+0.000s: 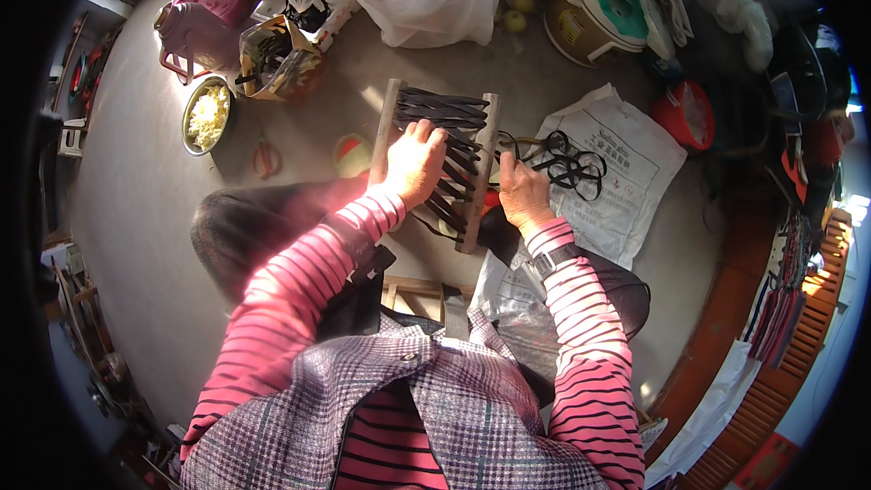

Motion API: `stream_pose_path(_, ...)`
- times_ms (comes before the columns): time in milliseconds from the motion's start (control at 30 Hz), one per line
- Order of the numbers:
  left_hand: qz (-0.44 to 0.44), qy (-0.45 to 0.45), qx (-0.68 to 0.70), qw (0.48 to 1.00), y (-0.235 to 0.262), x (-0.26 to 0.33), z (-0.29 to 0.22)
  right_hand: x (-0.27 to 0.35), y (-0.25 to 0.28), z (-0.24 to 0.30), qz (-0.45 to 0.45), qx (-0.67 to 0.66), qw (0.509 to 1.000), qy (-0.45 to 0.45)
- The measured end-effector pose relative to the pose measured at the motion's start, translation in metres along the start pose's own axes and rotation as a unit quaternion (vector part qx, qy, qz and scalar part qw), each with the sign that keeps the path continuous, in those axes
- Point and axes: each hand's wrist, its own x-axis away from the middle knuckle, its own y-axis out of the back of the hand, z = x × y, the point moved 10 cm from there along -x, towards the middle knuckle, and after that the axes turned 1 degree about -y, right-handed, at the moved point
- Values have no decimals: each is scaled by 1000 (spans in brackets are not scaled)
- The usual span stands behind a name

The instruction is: The person sits on the floor and weaves black straps through a small wooden loom. They repeatedly pull the straps through the loom's slots, adjust tension, and occasionally cut excess strap with scissors. The woven piece grows gradually as the person continues the repetitive weaving motion.

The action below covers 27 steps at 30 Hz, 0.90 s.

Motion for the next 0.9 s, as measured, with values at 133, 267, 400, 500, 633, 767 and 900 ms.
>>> stream_pose_path(133,4,-24,11,1000,-2,1,-5,-1,1,-2,-10,2,1000,-5)
stream_pose_path(267,-4,-42,10,999,-2,3,-10,5,-19,3,56,17,998,7)
stream_pose_path(400,-3,-65,2,998,-4,8,-15,4,-15,1,41,-23,998,-30)
stream_pose_path(500,12,-111,4,994,-8,15,-25,-8,3,-9,-12,-97,990,-97)
stream_pose_path(633,16,-102,2,995,-12,20,-25,-34,20,-8,-42,-210,971,-104)
stream_pose_path(767,20,-108,-2,994,-13,23,-25,-58,-7,-7,84,-299,938,-152)
stream_pose_path(900,25,-107,-7,994,-14,27,-26,-75,-27,-1,182,-261,938,-135)
